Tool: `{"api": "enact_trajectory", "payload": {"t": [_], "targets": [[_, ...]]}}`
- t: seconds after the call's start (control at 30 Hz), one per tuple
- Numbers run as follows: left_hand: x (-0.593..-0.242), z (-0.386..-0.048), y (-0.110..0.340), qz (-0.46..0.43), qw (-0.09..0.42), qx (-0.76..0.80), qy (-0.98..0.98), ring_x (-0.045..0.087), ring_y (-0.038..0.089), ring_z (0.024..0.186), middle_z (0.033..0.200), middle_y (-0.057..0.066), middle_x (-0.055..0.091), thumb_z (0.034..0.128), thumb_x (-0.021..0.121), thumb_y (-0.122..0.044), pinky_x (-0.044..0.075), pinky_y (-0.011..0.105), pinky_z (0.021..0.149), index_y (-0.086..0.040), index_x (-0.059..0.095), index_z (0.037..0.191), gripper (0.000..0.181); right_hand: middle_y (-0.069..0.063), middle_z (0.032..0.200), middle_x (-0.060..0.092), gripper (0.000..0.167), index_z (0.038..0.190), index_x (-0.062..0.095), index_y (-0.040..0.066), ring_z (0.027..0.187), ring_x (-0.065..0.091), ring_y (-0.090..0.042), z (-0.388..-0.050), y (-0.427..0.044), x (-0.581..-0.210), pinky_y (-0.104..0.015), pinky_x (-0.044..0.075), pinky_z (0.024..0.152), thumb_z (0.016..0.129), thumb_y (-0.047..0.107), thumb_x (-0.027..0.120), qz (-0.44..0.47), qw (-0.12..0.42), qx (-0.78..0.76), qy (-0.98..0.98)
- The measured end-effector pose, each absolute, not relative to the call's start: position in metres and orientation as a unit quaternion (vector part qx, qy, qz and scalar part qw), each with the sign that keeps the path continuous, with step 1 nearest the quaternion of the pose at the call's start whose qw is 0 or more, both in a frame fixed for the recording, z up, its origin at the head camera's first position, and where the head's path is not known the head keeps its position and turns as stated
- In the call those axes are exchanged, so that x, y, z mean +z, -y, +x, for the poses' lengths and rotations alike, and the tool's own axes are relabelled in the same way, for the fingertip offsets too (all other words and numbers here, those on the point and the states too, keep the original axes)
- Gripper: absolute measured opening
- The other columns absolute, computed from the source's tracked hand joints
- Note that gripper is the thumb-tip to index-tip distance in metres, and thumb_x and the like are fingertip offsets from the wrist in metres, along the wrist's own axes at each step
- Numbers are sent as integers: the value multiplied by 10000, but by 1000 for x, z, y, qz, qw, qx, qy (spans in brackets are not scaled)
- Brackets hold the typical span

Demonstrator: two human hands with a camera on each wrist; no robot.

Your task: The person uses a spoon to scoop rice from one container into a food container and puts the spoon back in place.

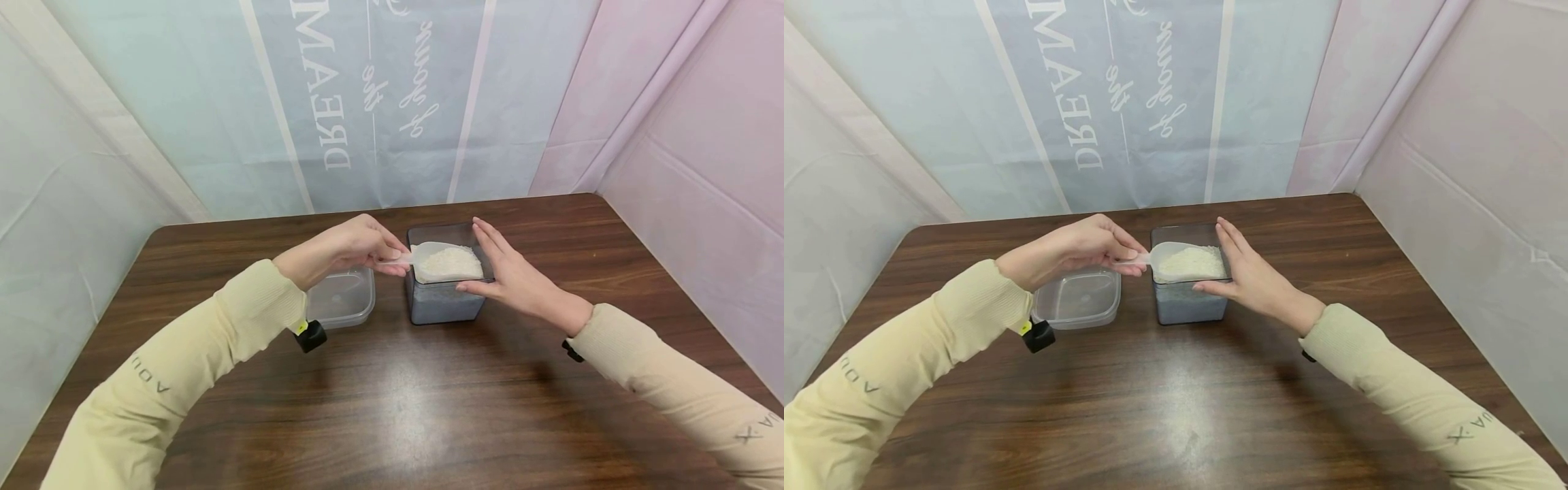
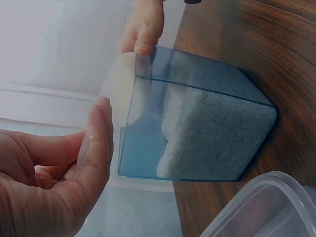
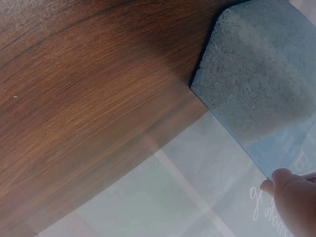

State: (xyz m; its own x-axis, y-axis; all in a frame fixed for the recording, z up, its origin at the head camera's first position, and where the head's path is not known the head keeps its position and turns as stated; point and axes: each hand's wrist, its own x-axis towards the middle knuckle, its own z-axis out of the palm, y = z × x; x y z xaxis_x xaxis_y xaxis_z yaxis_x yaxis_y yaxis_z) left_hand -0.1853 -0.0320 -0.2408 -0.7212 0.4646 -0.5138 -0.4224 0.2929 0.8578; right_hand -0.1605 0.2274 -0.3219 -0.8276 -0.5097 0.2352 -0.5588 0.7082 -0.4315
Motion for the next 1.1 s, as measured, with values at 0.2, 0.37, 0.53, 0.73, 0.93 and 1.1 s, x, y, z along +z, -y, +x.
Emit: {"api": "enact_trajectory", "payload": {"t": [0.2, 0.37, 0.53, 0.73, 0.93, 1.1], "targets": [[-239, -185, 38, 26, 372, 596, -711, 638, 167, 658, 759, 142, 624, 875, 459, 139, 564, 275, 762, 186, 509, 1152, 286, -119, 1506, 103, 982, 1417, 141, -77, 1338, 216, -312, -161, -228, -321, -519, 310, 1036, 781, 433, 688, 288, 46, 251, 923], [-238, -184, 41, 26, 377, 604, -702, 638, 165, 655, 750, 138, 621, 880, 448, 139, 562, 277, 766, 197, 488, 1166, 295, -115, 1506, 106, 979, 1416, 147, -79, 1334, 225, -312, -161, -228, -321, -518, 315, 1035, 779, 425, 693, 285, 45, 252, 924], [-237, -182, 44, 35, 377, 612, -695, 641, 165, 661, 754, 138, 627, 887, 442, 133, 569, 273, 743, 207, 469, 1180, 303, -116, 1503, 117, 976, 1412, 162, -82, 1336, 222, -306, -161, -227, -321, -507, 309, 1044, 768, 405, 711, 285, 50, 252, 923], [-236, -180, 49, 52, 372, 618, -690, 646, 167, 687, 782, 146, 635, 880, 453, 137, 555, 314, 797, 215, 453, 1189, 319, -108, 1504, 119, 982, 1414, 165, -75, 1335, 227, -302, -160, -227, -321, -496, 306, 1051, 758, 397, 723, 282, 53, 253, 924], [-236, -177, 57, 64, 367, 618, -692, 653, 171, 706, 828, 161, 641, 870, 471, 138, 537, 345, 836, 209, 463, 1186, 323, -97, 1508, 107, 990, 1422, 149, -62, 1342, 214, -290, -160, -227, -322, -487, 301, 1059, 762, 412, 715, 277, 47, 251, 926], [-237, -176, 63, 76, 365, 619, -691, 656, 168, 705, 821, 157, 646, 871, 462, 138, 535, 358, 838, 217, 454, 1187, 325, -102, 1507, 109, 985, 1422, 149, -61, 1347, 203, -285, -159, -226, -321, -488, 298, 1060, 764, 404, 715, 278, 48, 254, 925]]}}
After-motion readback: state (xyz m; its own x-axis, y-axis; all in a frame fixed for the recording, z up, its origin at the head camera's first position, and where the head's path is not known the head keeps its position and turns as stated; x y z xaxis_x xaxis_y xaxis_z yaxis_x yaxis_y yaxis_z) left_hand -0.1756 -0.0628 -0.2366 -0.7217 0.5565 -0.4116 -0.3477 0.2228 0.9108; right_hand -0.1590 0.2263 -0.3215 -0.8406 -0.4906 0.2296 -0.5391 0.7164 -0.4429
